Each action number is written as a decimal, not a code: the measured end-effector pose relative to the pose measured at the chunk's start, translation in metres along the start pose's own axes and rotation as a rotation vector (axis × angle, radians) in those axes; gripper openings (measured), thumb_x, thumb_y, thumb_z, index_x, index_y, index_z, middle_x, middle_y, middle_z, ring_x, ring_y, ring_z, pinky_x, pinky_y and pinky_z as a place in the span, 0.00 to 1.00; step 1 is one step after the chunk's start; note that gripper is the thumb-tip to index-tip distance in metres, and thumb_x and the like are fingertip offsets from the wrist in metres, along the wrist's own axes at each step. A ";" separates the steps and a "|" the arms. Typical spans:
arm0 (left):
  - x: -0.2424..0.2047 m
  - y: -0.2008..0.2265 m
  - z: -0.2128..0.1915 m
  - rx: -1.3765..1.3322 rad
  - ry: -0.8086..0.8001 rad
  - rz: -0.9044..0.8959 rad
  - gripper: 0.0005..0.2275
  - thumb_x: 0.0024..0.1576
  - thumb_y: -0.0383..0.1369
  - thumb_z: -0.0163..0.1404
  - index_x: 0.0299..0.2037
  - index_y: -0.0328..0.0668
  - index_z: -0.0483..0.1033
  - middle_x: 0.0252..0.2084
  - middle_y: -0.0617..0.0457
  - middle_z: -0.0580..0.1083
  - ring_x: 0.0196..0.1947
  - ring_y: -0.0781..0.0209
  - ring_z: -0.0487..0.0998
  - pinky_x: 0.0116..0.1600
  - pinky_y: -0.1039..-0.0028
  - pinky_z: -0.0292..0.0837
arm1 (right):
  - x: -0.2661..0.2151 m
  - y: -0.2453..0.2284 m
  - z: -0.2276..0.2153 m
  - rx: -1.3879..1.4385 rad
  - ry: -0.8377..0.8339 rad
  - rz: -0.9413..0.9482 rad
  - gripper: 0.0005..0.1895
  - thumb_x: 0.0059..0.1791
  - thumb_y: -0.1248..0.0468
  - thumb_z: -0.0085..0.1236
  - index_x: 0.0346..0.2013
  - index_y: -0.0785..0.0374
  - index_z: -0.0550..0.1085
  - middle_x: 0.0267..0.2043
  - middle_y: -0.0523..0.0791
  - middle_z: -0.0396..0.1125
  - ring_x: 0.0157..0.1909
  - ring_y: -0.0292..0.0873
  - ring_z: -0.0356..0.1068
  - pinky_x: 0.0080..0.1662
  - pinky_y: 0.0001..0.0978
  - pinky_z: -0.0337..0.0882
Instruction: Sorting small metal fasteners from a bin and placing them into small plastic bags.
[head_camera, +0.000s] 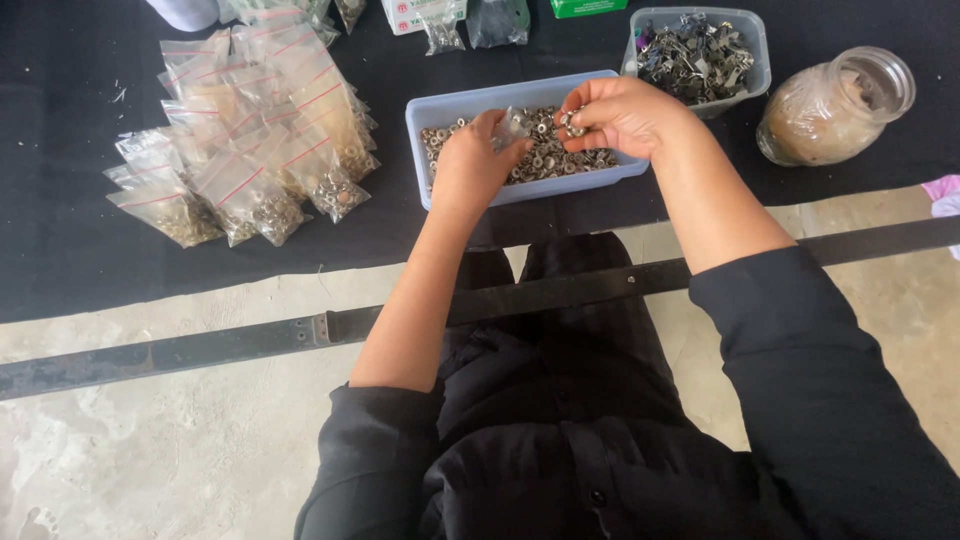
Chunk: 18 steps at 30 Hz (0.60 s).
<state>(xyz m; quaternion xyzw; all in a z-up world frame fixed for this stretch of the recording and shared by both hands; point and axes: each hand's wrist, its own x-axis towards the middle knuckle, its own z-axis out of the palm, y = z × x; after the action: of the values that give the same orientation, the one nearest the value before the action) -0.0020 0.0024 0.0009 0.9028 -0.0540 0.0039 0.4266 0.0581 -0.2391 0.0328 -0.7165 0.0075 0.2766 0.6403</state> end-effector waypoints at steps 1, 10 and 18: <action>-0.001 0.001 -0.001 -0.002 0.005 0.000 0.27 0.57 0.50 0.54 0.62 0.44 0.71 0.48 0.45 0.80 0.46 0.43 0.80 0.46 0.57 0.71 | -0.001 0.001 -0.002 -0.004 -0.002 -0.002 0.07 0.51 0.75 0.51 0.42 0.64 0.73 0.43 0.52 0.73 0.44 0.47 0.77 0.49 0.37 0.82; 0.000 0.000 0.000 -0.011 -0.037 -0.019 0.28 0.57 0.50 0.54 0.64 0.43 0.70 0.52 0.45 0.79 0.49 0.43 0.79 0.48 0.57 0.73 | -0.008 -0.002 0.006 0.271 -0.042 -0.070 0.10 0.55 0.69 0.52 0.52 0.60 0.71 0.49 0.53 0.71 0.47 0.50 0.75 0.53 0.41 0.81; 0.000 0.000 0.000 -0.009 -0.033 0.004 0.28 0.57 0.50 0.54 0.63 0.43 0.70 0.52 0.45 0.79 0.48 0.43 0.80 0.47 0.57 0.73 | -0.017 -0.037 0.030 -0.101 -0.013 -0.132 0.09 0.50 0.76 0.55 0.44 0.66 0.75 0.43 0.48 0.73 0.46 0.43 0.77 0.55 0.35 0.83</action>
<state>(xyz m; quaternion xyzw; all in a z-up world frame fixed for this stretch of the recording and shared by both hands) -0.0017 0.0027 0.0013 0.9006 -0.0628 -0.0106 0.4299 0.0457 -0.2111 0.0728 -0.7450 -0.0578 0.2385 0.6203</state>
